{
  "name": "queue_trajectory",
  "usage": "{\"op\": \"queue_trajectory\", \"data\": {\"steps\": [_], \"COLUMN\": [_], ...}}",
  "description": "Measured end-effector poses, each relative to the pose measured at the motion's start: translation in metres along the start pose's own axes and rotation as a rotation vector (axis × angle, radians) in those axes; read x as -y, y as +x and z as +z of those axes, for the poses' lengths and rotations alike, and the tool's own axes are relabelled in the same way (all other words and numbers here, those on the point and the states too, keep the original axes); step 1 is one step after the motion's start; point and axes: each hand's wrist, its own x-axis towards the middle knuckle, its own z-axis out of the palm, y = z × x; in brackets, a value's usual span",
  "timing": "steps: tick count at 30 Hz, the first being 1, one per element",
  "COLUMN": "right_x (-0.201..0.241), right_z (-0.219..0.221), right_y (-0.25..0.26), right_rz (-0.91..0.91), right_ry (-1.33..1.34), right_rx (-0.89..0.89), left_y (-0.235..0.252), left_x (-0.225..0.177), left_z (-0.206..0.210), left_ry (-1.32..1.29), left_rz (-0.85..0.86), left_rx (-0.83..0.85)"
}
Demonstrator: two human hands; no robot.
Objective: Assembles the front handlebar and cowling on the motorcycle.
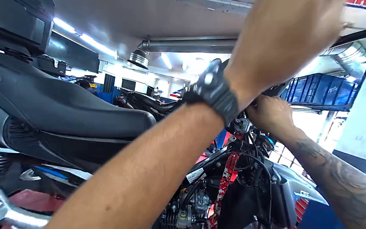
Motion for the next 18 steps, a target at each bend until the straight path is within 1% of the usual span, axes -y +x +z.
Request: {"op": "queue_trajectory", "data": {"steps": [1, 2, 4, 6, 7, 8, 10, 12, 14, 18], "right_x": [0.001, 0.002, -0.004, -0.013, -0.015, -0.015, -0.013, -0.011, -0.010, 0.007], "right_z": [-0.001, -0.002, 0.001, 0.008, 0.008, 0.007, 0.004, 0.000, -0.001, -0.001], "right_y": [0.003, 0.005, 0.014, 0.023, 0.026, 0.028, 0.031, 0.033, 0.037, 0.040], "right_rz": [0.059, 0.118, 0.215, 0.287, 0.310, 0.321, 0.317, 0.306, 0.307, 0.367], "right_ry": [0.043, 0.094, 0.230, 0.384, 0.426, 0.436, 0.381, 0.315, 0.325, 0.543], "right_rx": [0.037, 0.075, 0.130, 0.182, 0.208, 0.222, 0.238, 0.252, 0.264, 0.310], "left_y": [-0.019, -0.042, -0.097, -0.146, -0.162, -0.172, -0.180, -0.178, -0.176, -0.177], "left_x": [0.005, 0.010, 0.019, 0.021, 0.021, 0.021, 0.023, 0.025, 0.025, 0.021], "left_z": [-0.002, -0.005, -0.004, 0.006, 0.014, 0.022, 0.040, 0.054, 0.064, 0.070], "left_ry": [0.033, 0.047, 0.109, 0.167, 0.173, 0.177, 0.190, 0.199, 0.208, 0.189], "left_rz": [-0.030, -0.084, -0.251, -0.430, -0.497, -0.525, -0.541, -0.612, -0.704, -0.852], "left_rx": [-0.092, -0.121, -0.093, 0.064, 0.163, 0.247, 0.341, 0.383, 0.366, 0.296]}}
